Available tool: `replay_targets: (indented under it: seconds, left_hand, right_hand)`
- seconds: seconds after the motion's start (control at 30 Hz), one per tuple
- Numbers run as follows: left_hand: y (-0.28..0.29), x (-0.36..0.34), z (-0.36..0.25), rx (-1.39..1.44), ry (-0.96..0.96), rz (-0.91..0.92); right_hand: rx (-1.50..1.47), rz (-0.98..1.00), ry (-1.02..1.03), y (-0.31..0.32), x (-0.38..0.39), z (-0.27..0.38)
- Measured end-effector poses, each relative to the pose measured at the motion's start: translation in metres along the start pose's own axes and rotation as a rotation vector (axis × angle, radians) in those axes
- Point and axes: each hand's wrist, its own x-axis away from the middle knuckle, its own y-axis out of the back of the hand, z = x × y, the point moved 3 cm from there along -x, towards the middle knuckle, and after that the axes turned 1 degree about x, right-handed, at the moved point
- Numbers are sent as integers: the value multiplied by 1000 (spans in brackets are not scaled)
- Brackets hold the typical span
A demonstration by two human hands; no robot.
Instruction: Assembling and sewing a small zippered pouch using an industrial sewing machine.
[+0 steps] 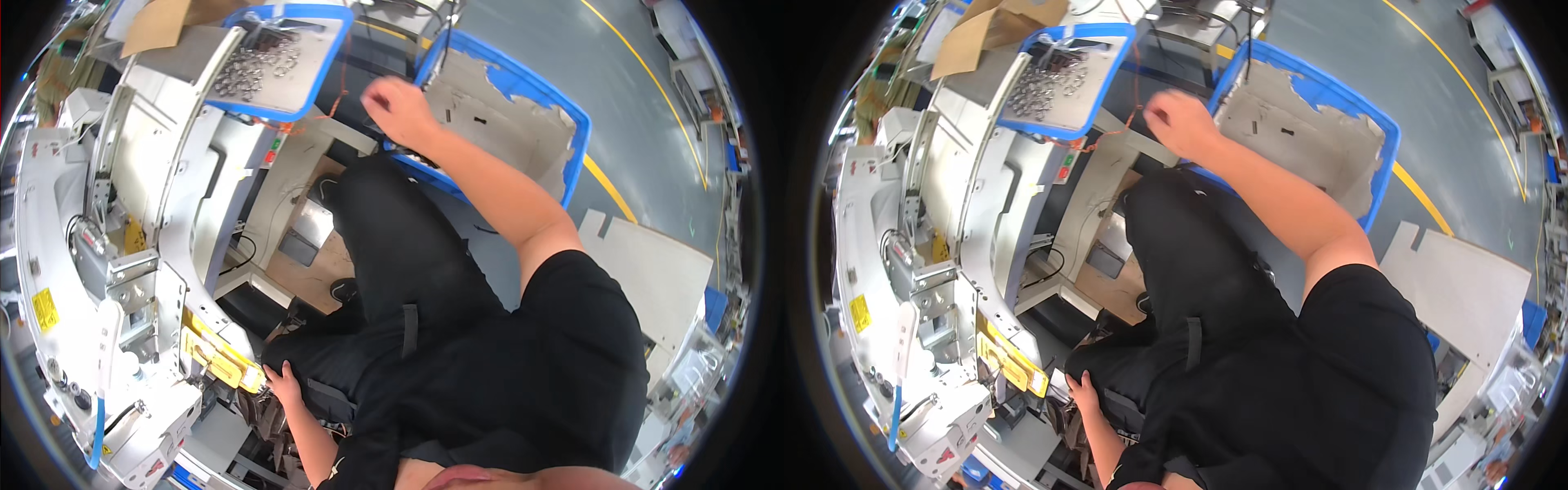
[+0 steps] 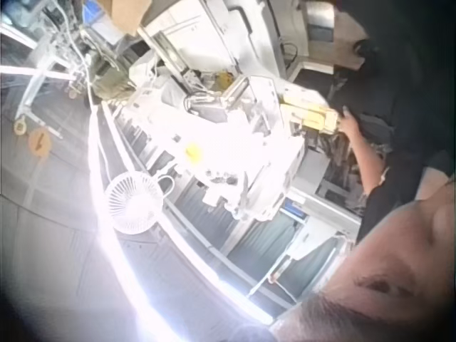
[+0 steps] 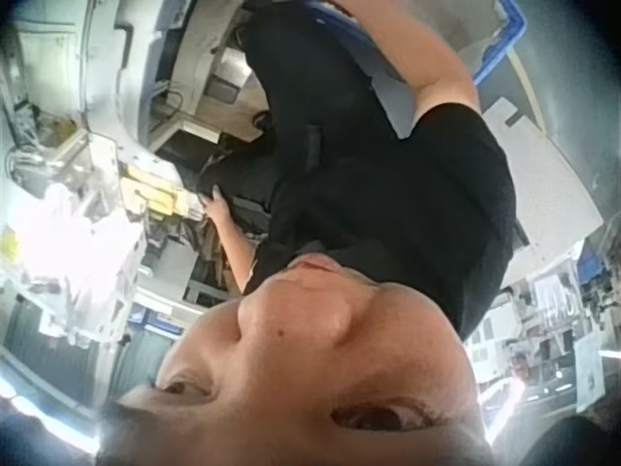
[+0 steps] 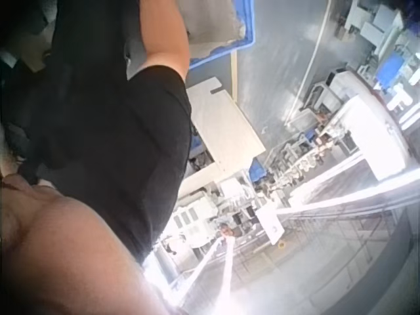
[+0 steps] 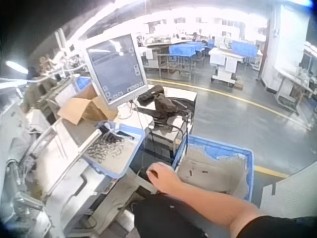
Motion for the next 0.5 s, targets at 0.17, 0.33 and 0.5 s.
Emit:
replay_targets:
  seconds: [0.17,0.33,0.5]
  left_hand:
    - [2,3,-18,-99,-25,-67]
    - [-10,-12,16,-92,-131,-97]
    - [-7,-5,11,-36,-109,-91]
  right_hand:
    - [295,146,172,-36,-110,55]
    - [658,424,-53,-75,-160,47]
    - [762,373,27,-84,-168,24]
